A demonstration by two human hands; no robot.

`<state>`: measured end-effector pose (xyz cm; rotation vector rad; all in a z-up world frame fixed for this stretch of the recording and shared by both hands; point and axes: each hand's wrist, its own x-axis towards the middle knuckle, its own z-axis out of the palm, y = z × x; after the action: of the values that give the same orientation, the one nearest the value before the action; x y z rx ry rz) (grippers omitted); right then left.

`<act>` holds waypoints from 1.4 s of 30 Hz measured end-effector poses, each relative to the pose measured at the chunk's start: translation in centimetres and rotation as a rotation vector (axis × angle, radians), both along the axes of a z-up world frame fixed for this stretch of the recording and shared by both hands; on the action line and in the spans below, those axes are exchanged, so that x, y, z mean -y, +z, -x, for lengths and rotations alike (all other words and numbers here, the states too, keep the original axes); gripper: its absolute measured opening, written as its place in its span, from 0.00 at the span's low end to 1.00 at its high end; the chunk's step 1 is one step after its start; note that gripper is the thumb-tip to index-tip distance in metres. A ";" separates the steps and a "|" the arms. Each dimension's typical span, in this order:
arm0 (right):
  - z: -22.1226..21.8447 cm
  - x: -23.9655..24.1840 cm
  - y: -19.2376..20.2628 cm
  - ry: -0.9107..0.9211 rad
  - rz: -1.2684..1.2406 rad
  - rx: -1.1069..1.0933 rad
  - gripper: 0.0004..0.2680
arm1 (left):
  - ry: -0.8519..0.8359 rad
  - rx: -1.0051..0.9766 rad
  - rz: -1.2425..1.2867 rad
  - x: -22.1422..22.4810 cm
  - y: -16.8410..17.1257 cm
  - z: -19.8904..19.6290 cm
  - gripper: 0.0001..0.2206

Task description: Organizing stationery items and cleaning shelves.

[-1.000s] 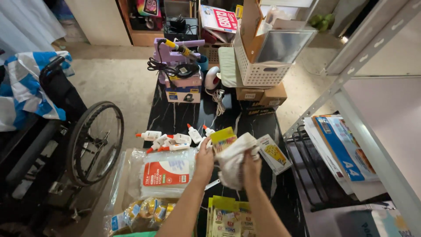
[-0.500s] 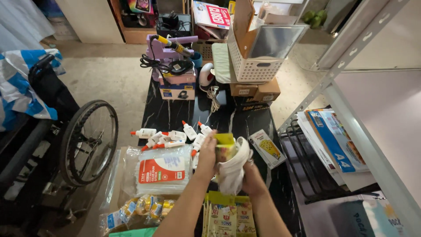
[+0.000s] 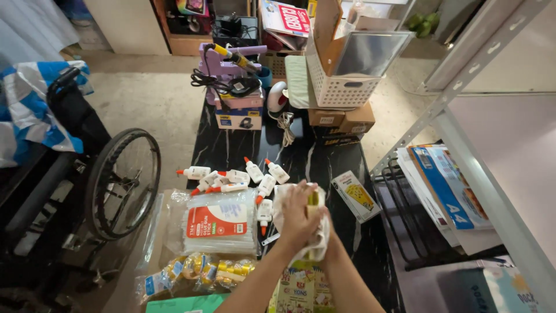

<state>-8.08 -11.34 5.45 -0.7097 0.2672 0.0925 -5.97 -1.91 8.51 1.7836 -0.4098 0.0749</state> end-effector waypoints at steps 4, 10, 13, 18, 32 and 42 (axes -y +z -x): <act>1.9 0.7 4.2 -0.059 -0.027 -0.223 0.24 | -0.061 -0.491 0.001 0.2 1.2 1.5 0.30; -1.4 2.8 5.2 -0.168 0.068 0.057 0.25 | -0.138 -1.098 1.093 1.0 -6.1 1.3 0.25; -1.0 2.2 4.9 -0.147 0.131 0.023 0.24 | -0.152 -1.063 1.284 -1.2 -11.6 -1.2 0.18; -0.5 0.8 4.3 -0.085 0.288 -0.056 0.21 | -0.181 -0.848 1.343 -4.9 -4.4 -2.9 0.21; 2.3 -0.5 -4.3 0.030 0.615 -0.461 0.24 | 0.141 -0.807 0.389 -0.3 -6.3 -3.3 0.28; 1.0 5.9 -1.3 -0.211 0.443 -0.210 0.12 | 0.040 -0.193 0.287 -1.9 -6.0 0.7 0.21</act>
<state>-9.08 -17.20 4.16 -1.1084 0.5727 -0.0984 -6.63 0.04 2.55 1.5002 -0.2121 -0.0108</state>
